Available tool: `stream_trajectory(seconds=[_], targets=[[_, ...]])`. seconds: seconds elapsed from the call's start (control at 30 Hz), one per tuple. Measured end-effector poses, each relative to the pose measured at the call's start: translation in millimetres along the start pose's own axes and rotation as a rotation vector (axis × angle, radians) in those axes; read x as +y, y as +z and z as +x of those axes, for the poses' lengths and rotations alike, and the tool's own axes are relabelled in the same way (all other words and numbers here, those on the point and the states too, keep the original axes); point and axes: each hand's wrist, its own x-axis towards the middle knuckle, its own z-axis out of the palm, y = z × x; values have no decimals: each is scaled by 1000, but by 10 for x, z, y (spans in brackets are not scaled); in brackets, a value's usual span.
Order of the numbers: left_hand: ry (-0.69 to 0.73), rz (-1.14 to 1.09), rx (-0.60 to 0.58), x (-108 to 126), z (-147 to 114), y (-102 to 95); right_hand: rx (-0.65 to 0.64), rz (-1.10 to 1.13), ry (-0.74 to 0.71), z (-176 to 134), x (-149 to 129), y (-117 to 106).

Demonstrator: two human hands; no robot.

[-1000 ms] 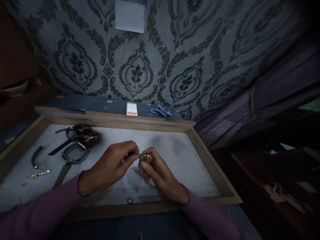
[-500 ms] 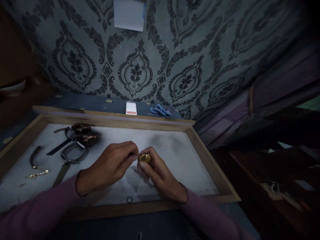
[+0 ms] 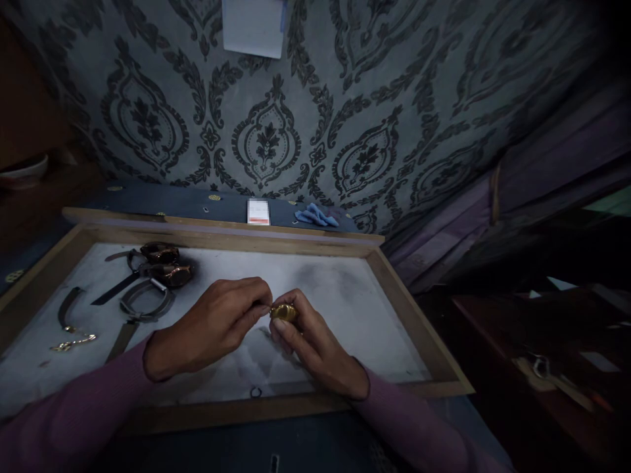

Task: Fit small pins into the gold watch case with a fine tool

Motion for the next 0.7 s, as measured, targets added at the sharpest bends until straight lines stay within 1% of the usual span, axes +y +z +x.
stream_trajectory(seconds=[0.3,0.47,0.7], targets=[[41,66,-15,-7,2,-13,13,-3,-5,0,11,22],[51,51,-11,-9,-19,4,43,26,8,-1,32,54],[50,31,14,-12,-11,18,51,59,-4,13,26,53]])
